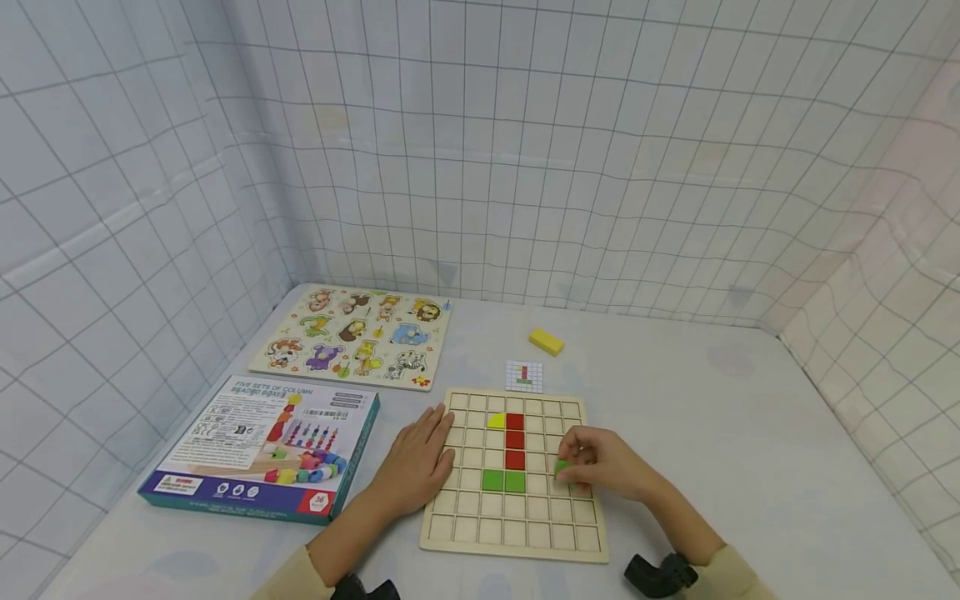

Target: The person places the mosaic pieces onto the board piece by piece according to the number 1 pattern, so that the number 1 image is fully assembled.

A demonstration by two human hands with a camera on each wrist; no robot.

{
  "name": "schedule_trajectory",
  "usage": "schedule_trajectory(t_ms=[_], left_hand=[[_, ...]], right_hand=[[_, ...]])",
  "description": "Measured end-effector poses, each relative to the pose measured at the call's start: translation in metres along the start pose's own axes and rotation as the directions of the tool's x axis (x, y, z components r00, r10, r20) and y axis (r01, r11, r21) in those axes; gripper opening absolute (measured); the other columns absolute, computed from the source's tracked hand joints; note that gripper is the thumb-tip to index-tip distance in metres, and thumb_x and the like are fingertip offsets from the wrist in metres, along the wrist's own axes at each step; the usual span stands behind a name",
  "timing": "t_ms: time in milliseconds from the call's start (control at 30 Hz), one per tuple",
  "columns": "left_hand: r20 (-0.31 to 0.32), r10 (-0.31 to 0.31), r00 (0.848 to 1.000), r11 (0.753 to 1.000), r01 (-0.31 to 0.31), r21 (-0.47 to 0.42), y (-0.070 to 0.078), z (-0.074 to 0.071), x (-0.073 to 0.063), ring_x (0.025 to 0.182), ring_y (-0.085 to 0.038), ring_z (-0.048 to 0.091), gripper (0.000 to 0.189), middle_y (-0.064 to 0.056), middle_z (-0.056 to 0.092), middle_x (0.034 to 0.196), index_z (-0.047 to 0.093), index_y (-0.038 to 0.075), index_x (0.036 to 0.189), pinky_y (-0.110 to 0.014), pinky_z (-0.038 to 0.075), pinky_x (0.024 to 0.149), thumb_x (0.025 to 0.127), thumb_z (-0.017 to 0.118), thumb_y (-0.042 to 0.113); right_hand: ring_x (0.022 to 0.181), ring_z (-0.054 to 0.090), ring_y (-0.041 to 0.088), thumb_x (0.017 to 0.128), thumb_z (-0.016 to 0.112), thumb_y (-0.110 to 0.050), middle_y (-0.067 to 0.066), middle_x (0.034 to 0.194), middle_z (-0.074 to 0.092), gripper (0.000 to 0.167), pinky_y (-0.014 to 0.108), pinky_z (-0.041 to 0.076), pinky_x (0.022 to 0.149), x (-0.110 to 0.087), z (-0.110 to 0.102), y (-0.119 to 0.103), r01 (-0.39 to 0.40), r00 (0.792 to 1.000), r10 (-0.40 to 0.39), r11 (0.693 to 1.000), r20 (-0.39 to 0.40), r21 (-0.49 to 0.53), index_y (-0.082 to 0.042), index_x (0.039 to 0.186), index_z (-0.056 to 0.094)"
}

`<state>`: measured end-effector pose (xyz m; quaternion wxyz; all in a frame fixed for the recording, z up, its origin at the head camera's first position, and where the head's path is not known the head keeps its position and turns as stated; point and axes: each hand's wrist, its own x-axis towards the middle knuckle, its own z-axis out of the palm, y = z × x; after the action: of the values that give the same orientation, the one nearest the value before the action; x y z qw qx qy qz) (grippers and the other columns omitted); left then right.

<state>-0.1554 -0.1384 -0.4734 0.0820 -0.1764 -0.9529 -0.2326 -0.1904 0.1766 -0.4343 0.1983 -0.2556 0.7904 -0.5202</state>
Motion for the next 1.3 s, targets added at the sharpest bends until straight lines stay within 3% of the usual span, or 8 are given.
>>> schedule_trajectory(t_ms=[300, 933, 1300], left_hand=[[0.000, -0.005, 1.000, 1.000, 0.005, -0.002, 0.000, 0.000, 0.000, 0.142, -0.036, 0.028, 0.052, -0.021, 0.035, 0.152, 0.041, -0.005, 0.145, -0.056, 0.025, 0.109, 0.099, 0.048, 0.020], [0.001, -0.009, 1.000, 1.000, 0.009, 0.001, 0.001, 0.000, 0.000, 0.143, -0.035, 0.027, 0.052, -0.021, 0.034, 0.153, 0.040, -0.004, 0.145, -0.055, 0.025, 0.110, 0.100, 0.047, 0.020], [0.002, -0.005, 1.000, 1.000, 0.005, -0.002, 0.000, 0.001, 0.000, 0.142, -0.036, 0.027, 0.053, -0.021, 0.034, 0.152, 0.040, -0.004, 0.145, -0.056, 0.025, 0.110, 0.100, 0.048, 0.021]], right_hand=[[0.059, 0.060, 0.016, 0.082, 0.078, -0.006, 0.005, 0.078, 0.059, 0.022, 0.025, 0.052, 0.052, 0.008, 0.010, -0.005, -0.027, 1.000, 0.027, 0.999, 0.002, -0.019, 0.000, 0.094, 0.061], [0.057, 0.059, 0.010, 0.081, 0.079, -0.011, 0.001, 0.075, 0.059, 0.021, 0.025, 0.053, 0.053, 0.018, 0.024, -0.003, 0.029, 0.998, -0.026, 0.998, 0.055, -0.055, -0.005, 0.091, 0.062], [0.067, 0.051, 0.008, 0.080, 0.081, -0.018, -0.004, 0.078, 0.058, 0.021, 0.022, 0.046, 0.060, 0.020, 0.028, -0.003, 0.099, 0.995, -0.092, 0.974, 0.047, -0.202, -0.011, 0.090, 0.064]])
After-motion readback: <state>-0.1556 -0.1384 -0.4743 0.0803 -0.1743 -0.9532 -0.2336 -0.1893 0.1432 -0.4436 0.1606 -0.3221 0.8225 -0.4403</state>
